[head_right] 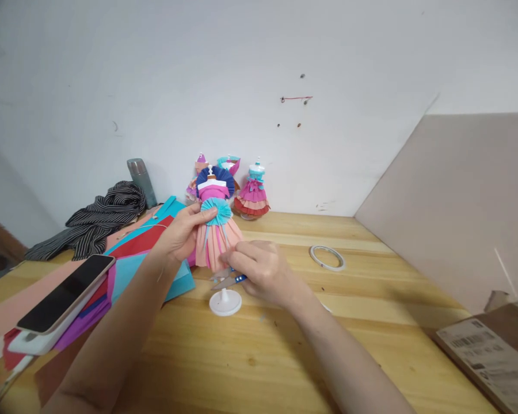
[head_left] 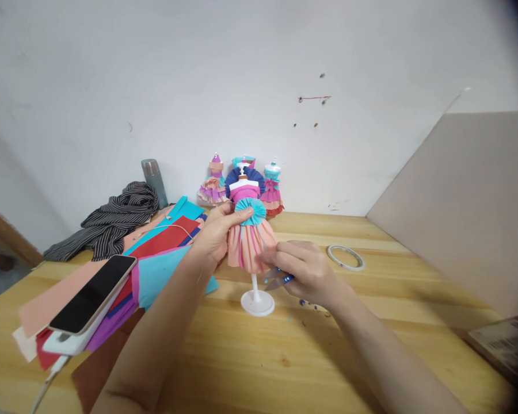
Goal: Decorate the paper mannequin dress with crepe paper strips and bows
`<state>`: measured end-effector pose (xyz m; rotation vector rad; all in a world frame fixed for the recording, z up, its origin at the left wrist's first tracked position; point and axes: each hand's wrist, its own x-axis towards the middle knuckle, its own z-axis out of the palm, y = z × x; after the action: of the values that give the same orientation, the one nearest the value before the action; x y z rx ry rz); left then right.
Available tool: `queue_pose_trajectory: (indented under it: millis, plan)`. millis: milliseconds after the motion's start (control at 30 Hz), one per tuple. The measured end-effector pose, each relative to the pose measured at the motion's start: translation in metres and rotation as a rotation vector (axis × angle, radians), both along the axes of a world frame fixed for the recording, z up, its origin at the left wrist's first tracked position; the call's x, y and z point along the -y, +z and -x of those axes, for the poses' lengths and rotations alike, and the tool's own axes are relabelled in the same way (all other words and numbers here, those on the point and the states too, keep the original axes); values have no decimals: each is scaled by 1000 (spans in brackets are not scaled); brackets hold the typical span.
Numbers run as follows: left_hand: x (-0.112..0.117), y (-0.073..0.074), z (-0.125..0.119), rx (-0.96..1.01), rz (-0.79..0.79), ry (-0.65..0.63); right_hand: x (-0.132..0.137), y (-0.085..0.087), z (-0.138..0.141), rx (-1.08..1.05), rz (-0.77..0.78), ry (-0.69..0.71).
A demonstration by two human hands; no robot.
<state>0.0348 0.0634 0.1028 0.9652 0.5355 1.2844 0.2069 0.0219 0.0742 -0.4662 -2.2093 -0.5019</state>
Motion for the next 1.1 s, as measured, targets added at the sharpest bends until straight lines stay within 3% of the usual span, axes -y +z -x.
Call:
queue_pose_trajectory:
  millis: [133, 333, 567, 667, 733, 900, 1000, 1100]
  plan:
    - [-4, 0, 3, 8, 30, -5, -1, -1, 0, 27, -15, 9]
    - [-5, -7, -2, -17, 39, -66, -6, -5, -2, -13, -13, -133]
    - [-13, -7, 0, 25, 111, -95, 6, 6, -3, -179, 408, 34]
    - [-18, -5, 5, 75, 225, -102, 14, 12, -5, -411, 647, -16]
    - [-20, -4, 8, 93, 299, -120, 17, 15, -8, -494, 729, -34]
    - [-21, -1, 12, 29, 370, -171, 17, 14, -6, -390, 625, -42]
    - [-19, -1, 10, 3, 382, -206, 17, 12, 0, -491, 563, -122]
    - [-17, -1, 7, -18, 379, -235, 18, 13, 3, -598, 621, -128]
